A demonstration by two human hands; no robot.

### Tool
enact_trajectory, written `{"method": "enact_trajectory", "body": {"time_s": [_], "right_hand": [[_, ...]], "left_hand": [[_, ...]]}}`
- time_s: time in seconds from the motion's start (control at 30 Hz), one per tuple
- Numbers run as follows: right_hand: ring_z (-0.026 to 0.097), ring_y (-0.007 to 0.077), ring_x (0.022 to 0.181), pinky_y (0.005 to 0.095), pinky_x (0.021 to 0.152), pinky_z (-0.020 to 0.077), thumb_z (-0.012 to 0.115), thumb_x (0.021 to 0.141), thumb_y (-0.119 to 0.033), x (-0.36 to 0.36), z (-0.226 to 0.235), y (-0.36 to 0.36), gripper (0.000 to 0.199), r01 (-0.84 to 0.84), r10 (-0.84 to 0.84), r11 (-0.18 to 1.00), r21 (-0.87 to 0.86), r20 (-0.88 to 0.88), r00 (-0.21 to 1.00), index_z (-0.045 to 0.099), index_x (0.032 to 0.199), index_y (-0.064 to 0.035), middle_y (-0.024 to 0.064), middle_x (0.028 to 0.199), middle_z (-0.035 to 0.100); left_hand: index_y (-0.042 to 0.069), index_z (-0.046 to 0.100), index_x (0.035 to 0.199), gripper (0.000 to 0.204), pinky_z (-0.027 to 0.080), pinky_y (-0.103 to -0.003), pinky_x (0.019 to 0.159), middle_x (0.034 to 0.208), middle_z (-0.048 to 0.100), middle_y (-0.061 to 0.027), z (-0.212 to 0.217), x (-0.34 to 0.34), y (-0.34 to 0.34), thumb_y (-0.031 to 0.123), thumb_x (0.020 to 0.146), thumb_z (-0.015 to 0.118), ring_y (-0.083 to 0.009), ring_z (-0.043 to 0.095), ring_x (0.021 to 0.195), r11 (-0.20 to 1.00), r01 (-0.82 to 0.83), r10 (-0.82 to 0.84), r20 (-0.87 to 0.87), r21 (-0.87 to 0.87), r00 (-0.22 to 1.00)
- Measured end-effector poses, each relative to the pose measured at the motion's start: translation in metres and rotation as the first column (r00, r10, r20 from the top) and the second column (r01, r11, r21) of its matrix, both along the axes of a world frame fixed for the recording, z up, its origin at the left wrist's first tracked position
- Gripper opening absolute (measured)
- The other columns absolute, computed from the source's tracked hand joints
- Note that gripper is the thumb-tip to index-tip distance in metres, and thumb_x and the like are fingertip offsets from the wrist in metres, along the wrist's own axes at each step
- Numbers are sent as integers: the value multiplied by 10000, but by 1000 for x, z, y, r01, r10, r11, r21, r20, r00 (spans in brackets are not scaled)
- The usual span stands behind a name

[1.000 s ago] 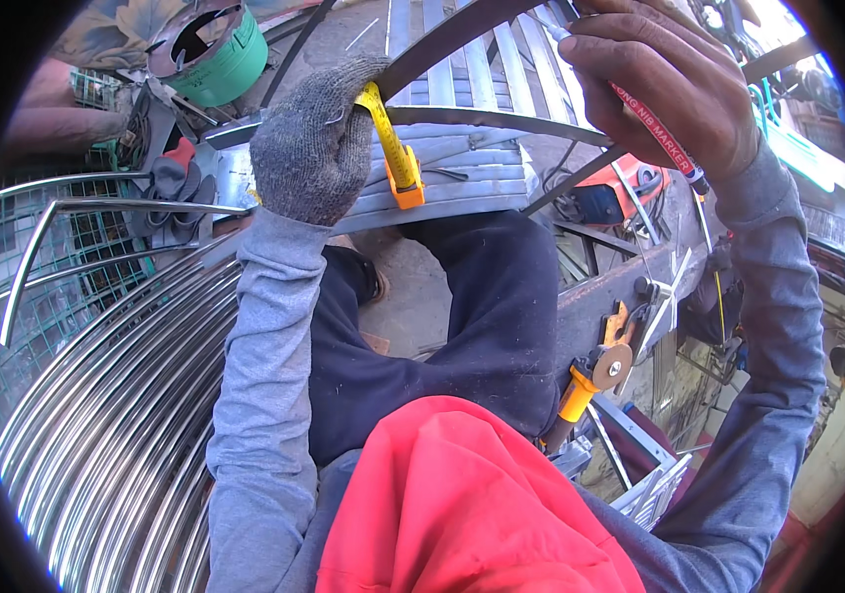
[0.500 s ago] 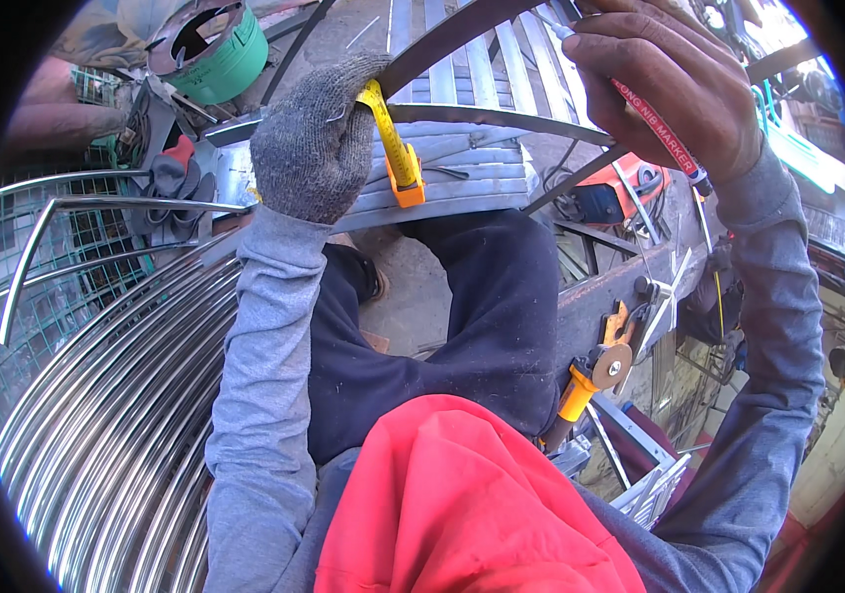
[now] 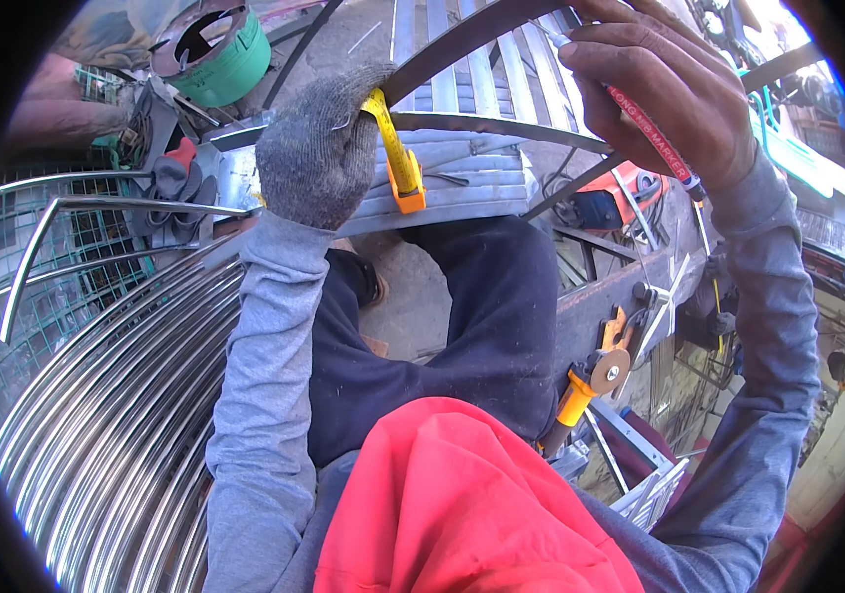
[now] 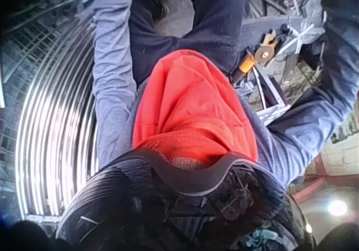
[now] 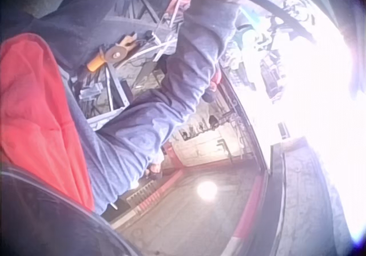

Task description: The worker cuts metal bars with an angle grinder, measures lengths with a tape measure, and marks lines using a marker on a metal ladder structure.

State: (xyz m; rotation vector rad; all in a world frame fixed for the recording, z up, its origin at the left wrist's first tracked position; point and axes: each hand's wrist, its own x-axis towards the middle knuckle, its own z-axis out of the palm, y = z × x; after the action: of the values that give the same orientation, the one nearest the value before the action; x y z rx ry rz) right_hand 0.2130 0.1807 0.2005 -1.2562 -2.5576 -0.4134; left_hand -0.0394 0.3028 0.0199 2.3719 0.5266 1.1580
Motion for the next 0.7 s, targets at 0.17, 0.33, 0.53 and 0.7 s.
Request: {"method": "enact_trajectory", "body": {"time_s": [0.17, 0.33, 0.53, 0.7], "right_hand": [[706, 275, 1163, 461, 1083, 509, 751, 833, -24, 7, 1, -3, 179, -9, 10, 1000, -12, 82, 997, 698, 1004, -39, 130, 990, 765], [686, 291, 1206, 521, 1153, 464, 777, 813, -75, -1, 4, 0, 152, -7, 6, 999, -32, -52, 999, 701, 944, -62, 121, 946, 770], [688, 298, 1203, 523, 1150, 467, 779, 790, -101, -1, 3, -1, 183, 13, -13, 999, -32, -13, 1000, 694, 944, -48, 118, 935, 764], [673, 285, 1229, 530, 1170, 446, 776, 796, -97, 2, -3, -1, 155, 23, -24, 1000, -11, -23, 999, 695, 924, -66, 102, 909, 765]], "left_hand": [[127, 691, 1278, 376, 585, -364, 867, 1130, 744, -124, 0, 0, 1, 22, 917, 664, -285, 745, 1000, 1000, 4, -4, 7, 1, 1000], [124, 689, 1276, 385, 581, -369, 871, 1133, 740, -127, 4, 0, -2, 14, 908, 663, -295, 742, 997, 1000, 0, 0, -2, -15, 1000], [111, 686, 1278, 393, 578, -380, 888, 1142, 736, -133, 1, 1, -1, 2, 902, 656, -306, 735, 1019, 1000, 13, -13, 1, -13, 1000], [104, 684, 1278, 397, 577, -383, 892, 1139, 733, -143, 3, 0, -1, -5, 898, 651, -312, 733, 1015, 1000, 11, -11, 2, -6, 1000]]}}
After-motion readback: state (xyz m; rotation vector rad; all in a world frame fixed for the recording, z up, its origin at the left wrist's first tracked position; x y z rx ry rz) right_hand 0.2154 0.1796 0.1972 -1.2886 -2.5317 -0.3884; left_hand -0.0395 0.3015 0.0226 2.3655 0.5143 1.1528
